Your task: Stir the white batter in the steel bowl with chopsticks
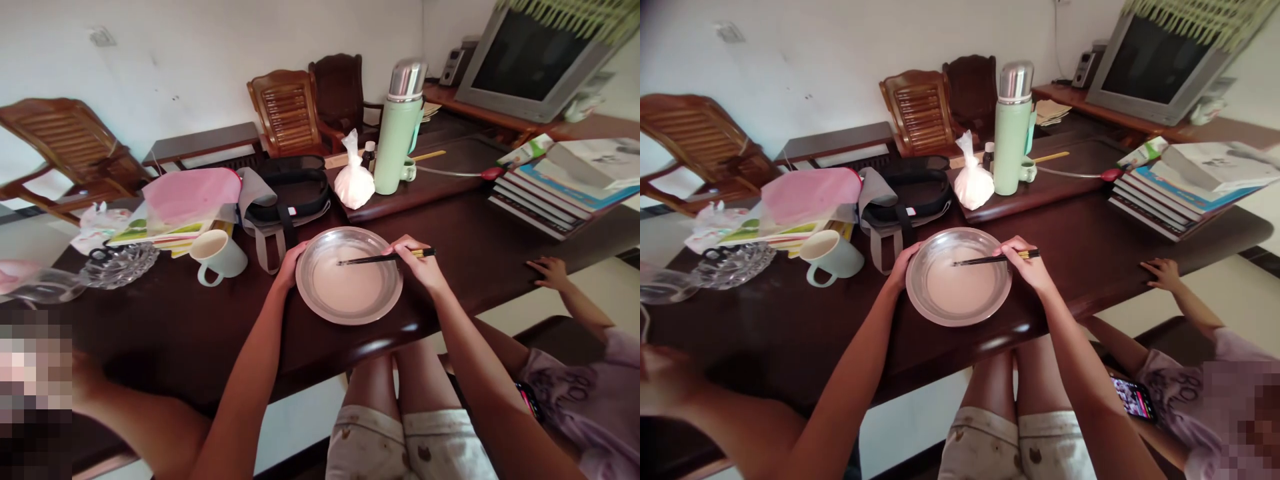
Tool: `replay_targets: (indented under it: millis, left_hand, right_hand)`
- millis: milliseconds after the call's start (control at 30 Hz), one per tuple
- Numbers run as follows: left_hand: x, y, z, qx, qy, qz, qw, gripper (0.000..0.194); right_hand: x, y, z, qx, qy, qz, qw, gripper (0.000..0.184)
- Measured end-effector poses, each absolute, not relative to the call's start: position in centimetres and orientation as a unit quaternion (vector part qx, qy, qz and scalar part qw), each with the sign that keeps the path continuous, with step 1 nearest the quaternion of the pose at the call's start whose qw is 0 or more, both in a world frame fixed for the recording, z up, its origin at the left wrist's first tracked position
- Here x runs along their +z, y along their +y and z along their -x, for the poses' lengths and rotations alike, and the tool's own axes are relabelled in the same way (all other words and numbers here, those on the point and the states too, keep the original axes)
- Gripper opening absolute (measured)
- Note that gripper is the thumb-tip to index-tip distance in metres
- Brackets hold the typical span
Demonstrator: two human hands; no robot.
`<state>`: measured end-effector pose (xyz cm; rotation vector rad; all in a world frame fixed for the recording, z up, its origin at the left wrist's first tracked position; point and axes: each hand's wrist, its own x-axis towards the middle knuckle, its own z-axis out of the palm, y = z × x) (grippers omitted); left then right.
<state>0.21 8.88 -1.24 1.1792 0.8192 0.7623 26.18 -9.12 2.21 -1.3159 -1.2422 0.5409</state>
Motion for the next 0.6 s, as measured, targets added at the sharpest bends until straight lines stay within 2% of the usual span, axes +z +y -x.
replay_targets:
  millis: [100, 233, 333, 433, 533, 600]
  left_hand:
    - [-0.9, 9.2, -0.5, 0.343, 0.371, -0.488, 0.711, 0.026]
    - [-0.7, 10.0, -0.3, 0.305, 0.382, -0.451, 0.747, 0.028]
    - [-0.7, 10.4, 0.1, 0.285, 0.352, -0.449, 0.77, 0.036]
    - [-0.7, 10.3, 0.2, 0.277, 0.331, -0.449, 0.782, 0.039]
    - [-0.5, 10.1, 0.1, 0.268, 0.334, -0.451, 0.783, 0.037]
    - [-0.4, 10.0, 0.1, 0.266, 0.331, -0.454, 0.783, 0.037]
  right_hand:
    - [3.6, -10.5, -25.5, 0.243, -0.493, 0.566, 0.614, 0.03]
    - [4.7, -11.2, -24.4, 0.261, -0.555, 0.558, 0.559, 0.031]
    - [5.3, -10.4, -24.1, 0.205, -0.609, 0.57, 0.512, 0.033]
    - [6.1, -9.6, -24.5, 0.147, -0.595, 0.598, 0.516, 0.034]
    - [7.3, -9.6, -24.9, 0.193, -0.56, 0.589, 0.551, 0.036]
    - [8.1, -10.0, -24.8, 0.249, -0.58, 0.57, 0.527, 0.035]
